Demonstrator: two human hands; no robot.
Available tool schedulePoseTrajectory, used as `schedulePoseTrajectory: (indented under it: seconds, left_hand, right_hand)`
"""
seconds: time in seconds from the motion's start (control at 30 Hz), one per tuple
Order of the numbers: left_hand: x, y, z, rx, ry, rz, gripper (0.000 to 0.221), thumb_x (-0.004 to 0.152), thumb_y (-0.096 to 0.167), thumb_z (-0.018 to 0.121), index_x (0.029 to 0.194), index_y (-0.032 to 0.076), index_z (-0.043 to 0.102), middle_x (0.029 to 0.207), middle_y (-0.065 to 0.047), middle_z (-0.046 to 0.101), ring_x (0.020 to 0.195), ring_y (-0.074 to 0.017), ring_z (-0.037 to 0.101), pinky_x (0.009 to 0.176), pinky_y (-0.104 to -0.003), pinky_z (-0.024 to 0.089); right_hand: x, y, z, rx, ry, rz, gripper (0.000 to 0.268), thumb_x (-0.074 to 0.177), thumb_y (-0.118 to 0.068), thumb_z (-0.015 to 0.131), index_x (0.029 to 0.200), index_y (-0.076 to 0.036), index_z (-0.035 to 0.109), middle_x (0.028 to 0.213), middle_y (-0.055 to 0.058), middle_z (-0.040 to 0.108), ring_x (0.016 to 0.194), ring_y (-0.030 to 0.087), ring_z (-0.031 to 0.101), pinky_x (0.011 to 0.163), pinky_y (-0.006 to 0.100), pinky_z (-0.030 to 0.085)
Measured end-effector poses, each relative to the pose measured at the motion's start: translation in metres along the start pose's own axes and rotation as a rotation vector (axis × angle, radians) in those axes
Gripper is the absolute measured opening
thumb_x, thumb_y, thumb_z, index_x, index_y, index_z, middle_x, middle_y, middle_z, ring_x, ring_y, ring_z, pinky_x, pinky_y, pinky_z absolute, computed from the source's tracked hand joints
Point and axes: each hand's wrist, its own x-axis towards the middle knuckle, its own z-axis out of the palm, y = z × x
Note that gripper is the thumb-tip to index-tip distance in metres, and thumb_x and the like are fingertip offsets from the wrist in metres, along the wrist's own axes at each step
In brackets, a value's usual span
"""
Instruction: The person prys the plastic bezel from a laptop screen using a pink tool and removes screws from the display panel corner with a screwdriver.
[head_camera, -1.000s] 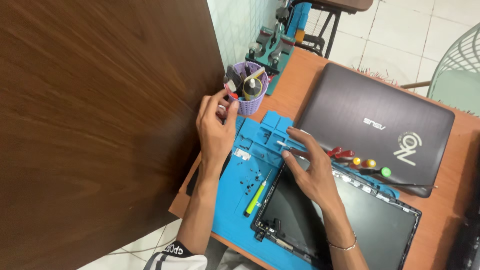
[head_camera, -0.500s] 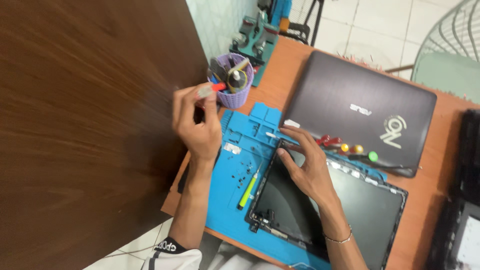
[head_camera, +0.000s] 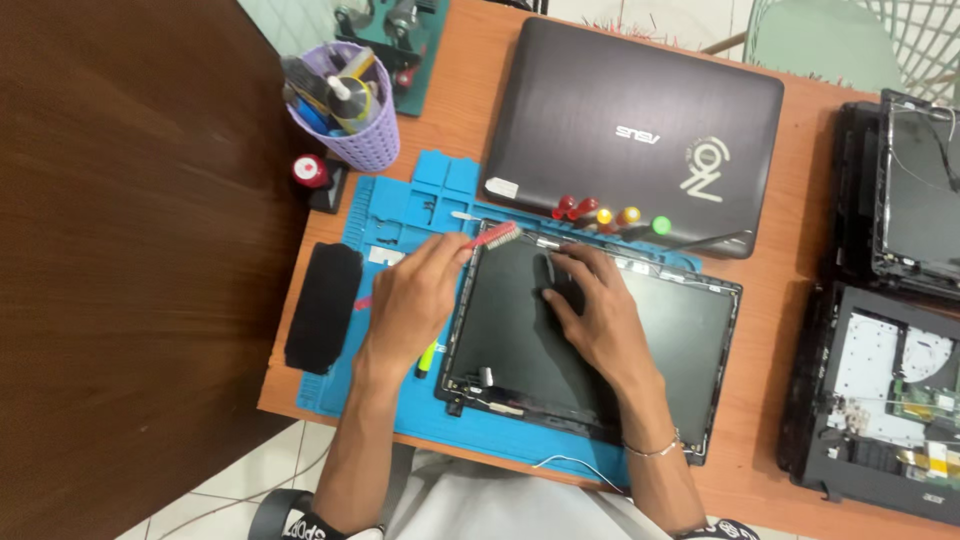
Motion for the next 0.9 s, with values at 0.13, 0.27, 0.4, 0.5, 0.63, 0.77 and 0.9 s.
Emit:
schedulePoseTrajectory:
  seconds: [0.13,0.27,0.4,0.5,0.63,0.77,0.9]
  left_hand:
    - [-0.007,-0.007,0.026,0.061,-0.04,0.018,0.009,0.104,0.013,0.056,0.11,0.007,0.059,0.099,-0.012,0.072,0.086,-0.0392,0.069,0.065,-0.049,0.054]
    - [-0.003,-0.01,0.036,0.149,-0.084,0.043,0.008,0.103,0.014,0.057,0.108,0.007,0.058,0.097,-0.01,0.068,0.084,-0.037,0.069,0.063,-0.049,0.053]
    - [0.004,-0.009,0.045,0.215,-0.1,0.087,0.006,0.102,0.012,0.057,0.106,0.007,0.057,0.093,-0.009,0.064,0.084,-0.0344,0.07,0.062,-0.048,0.053]
    - [0.006,-0.009,0.049,0.228,-0.134,0.077,0.007,0.1,0.01,0.06,0.106,0.006,0.058,0.093,-0.009,0.064,0.084,-0.0323,0.071,0.062,-0.047,0.055]
    - [0.012,-0.009,0.051,0.269,-0.069,0.156,0.021,0.091,-0.003,0.059,0.11,0.007,0.061,0.098,-0.008,0.065,0.089,-0.032,0.071,0.065,-0.045,0.057]
    - [0.014,-0.009,0.046,0.288,-0.069,0.155,0.023,0.09,-0.004,0.061,0.11,0.007,0.063,0.097,-0.007,0.065,0.09,-0.032,0.071,0.067,-0.045,0.057]
    - [0.016,-0.006,0.048,0.257,-0.096,0.165,0.023,0.09,-0.004,0.061,0.109,0.007,0.063,0.098,-0.007,0.065,0.089,-0.0317,0.071,0.068,-0.046,0.057]
  right_hand:
    - [-0.004,0.013,0.002,-0.095,-0.014,-0.1,0.048,0.082,-0.011,0.08,0.127,0.0,0.065,0.138,0.016,0.059,0.129,0.038,0.056,0.107,0.045,0.049]
    - [-0.003,0.021,0.002,-0.101,-0.031,-0.111,0.049,0.081,-0.013,0.08,0.126,0.001,0.066,0.14,0.016,0.058,0.132,0.037,0.053,0.109,0.045,0.048]
    - [-0.002,0.025,0.002,-0.09,-0.042,-0.108,0.05,0.081,-0.015,0.081,0.126,0.0,0.066,0.143,0.015,0.058,0.134,0.036,0.052,0.11,0.046,0.048]
    - [-0.003,0.025,0.002,-0.091,-0.041,-0.106,0.051,0.081,-0.015,0.081,0.127,-0.001,0.066,0.142,0.014,0.058,0.135,0.036,0.051,0.11,0.046,0.048]
    - [-0.004,0.026,0.002,-0.074,-0.04,-0.087,0.051,0.081,-0.015,0.081,0.128,-0.002,0.066,0.142,0.014,0.058,0.135,0.037,0.051,0.11,0.046,0.047]
    - [-0.004,0.027,0.003,-0.07,-0.033,-0.089,0.051,0.082,-0.015,0.081,0.129,-0.002,0.065,0.143,0.014,0.058,0.135,0.036,0.051,0.111,0.046,0.047]
    - [-0.004,0.026,0.002,-0.062,-0.032,-0.083,0.051,0.082,-0.015,0.08,0.13,-0.002,0.065,0.143,0.014,0.057,0.136,0.036,0.05,0.111,0.047,0.047]
